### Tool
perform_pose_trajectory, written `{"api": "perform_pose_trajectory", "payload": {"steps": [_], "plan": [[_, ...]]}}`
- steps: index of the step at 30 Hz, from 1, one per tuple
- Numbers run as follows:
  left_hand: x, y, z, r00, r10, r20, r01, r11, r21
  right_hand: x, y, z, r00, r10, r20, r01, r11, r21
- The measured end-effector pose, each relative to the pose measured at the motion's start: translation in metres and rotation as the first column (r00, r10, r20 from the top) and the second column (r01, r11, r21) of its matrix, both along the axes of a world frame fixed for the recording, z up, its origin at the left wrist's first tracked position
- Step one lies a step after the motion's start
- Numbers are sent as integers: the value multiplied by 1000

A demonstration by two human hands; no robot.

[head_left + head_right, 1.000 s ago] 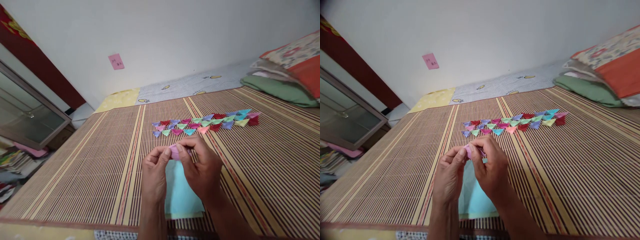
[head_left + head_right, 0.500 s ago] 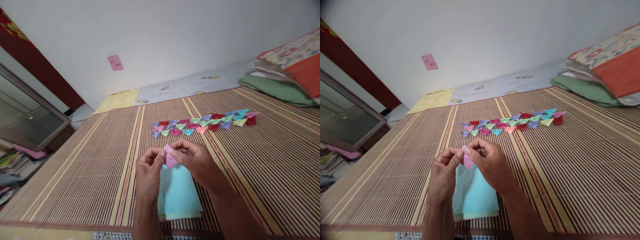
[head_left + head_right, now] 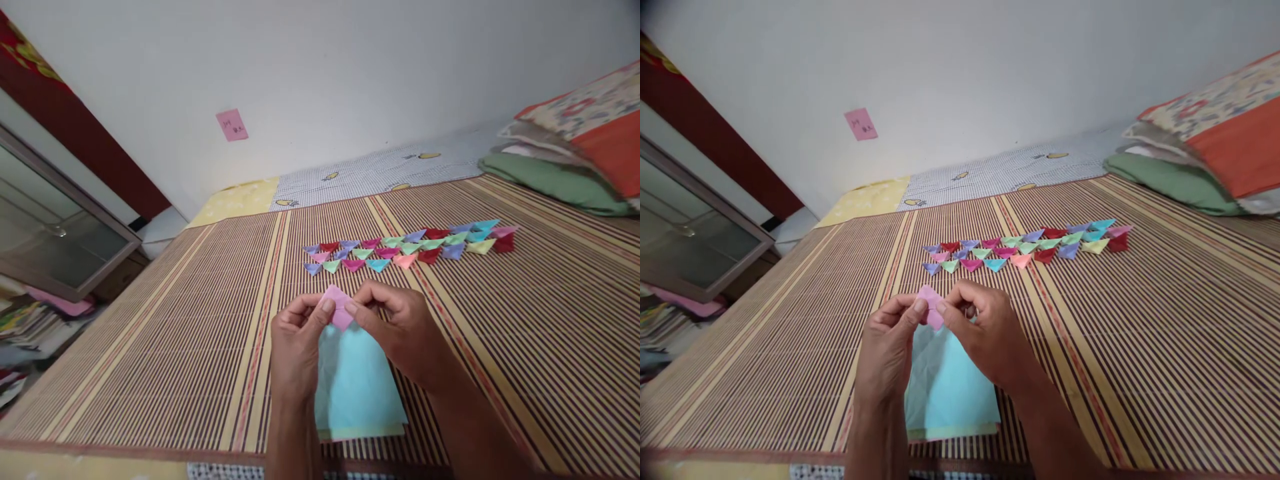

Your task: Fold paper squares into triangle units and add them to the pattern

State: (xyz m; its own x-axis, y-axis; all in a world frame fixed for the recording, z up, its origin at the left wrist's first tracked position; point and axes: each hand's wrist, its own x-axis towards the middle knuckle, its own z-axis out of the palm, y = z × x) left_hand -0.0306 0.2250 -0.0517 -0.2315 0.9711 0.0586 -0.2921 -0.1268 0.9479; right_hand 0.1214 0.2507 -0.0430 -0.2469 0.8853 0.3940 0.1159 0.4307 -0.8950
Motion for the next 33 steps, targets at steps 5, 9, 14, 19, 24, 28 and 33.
{"api": "perform_pose_trajectory", "payload": {"steps": [5,9,14,19,24,28,33], "plan": [[-1,0,-2,999,20,-47,-20,1000,-15,-5,0,0,998,-52,46,46,992,113],[-3,-2,-3,995,-5,-98,5,1000,6,-5,1,-2,999,-20,36,17,997,79],[-3,-2,-2,983,-83,-165,92,995,47,-6,2,-3,999,-12,-40,15,997,71],[-7,-4,2,937,-122,-328,144,989,42,-7,2,-4,994,-2,-112,10,998,69],[-8,-8,7,859,-197,-472,224,975,3,-5,2,-4,990,30,-136,-38,997,-63],[-4,-7,6,849,-228,-477,236,971,-44,-3,4,-7,995,32,-91,-46,988,-151],[-5,-3,-4,939,-204,-275,198,979,-50,4,8,-12,987,97,-126,-123,968,-220]]}}
